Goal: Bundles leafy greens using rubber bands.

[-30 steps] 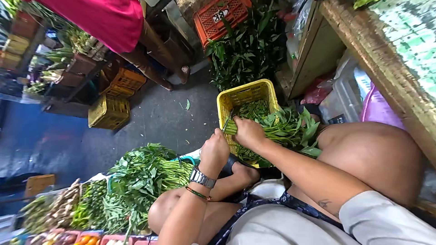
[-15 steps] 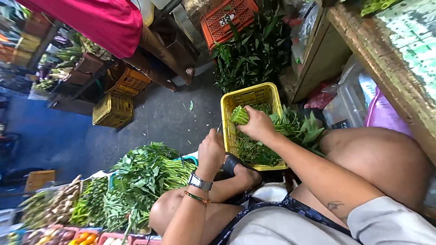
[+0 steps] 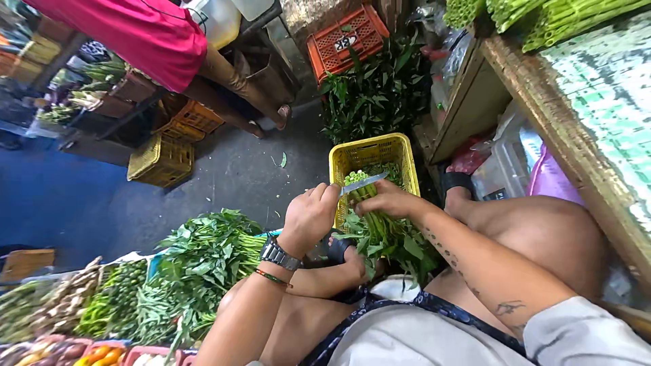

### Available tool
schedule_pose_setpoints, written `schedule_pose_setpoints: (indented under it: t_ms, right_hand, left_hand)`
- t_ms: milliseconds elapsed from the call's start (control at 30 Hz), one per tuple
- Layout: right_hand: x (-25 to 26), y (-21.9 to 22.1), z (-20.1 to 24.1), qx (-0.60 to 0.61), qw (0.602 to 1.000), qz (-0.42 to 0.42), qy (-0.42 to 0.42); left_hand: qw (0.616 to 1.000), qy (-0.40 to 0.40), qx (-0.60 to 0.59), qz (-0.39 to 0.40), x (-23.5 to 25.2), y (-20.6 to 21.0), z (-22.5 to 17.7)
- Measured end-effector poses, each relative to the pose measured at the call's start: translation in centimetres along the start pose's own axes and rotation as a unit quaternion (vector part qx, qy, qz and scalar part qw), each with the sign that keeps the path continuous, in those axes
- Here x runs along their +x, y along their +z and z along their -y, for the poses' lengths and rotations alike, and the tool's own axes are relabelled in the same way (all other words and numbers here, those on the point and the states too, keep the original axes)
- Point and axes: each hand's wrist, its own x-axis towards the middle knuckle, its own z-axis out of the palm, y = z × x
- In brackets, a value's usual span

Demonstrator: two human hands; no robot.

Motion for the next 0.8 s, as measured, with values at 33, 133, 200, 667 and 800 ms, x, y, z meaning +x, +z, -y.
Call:
schedule_pose_setpoints:
  t_ms: [33,133,200,667,800]
  right_hand:
    - [-0.2,-0.1,0.1,0.008,1.0,0.015,-0.004]
    - [-0.6,-0.2,0.2,0.015,0.997,0.07,-0.015]
    - [-0.8,-0.3,0.5,0.021,0.995,0.095,-0.028]
    - [-9.0,0.2,18.2,-0.109,0.956,-0.127,-0.241]
    - [-12.0,1.2,28.0,-0.256,0.852,-0.258,-0.377]
  left_hand:
    - [1.0,0.001,-0.001,0.004,-0.2,0.0,0.2]
    - [0.998,-0.043,0.002,0.052,-0.8,0.5,2.2]
    - [0.992,-0.086,0.007,0.094,-1.0,0.8,3.4]
    - [0.704,-0.243,-0.664,-0.069,-2.2,-5.6,2.3]
    - [0.86,-0.322,-0.371,0.138,-5.0,3.1,1.7]
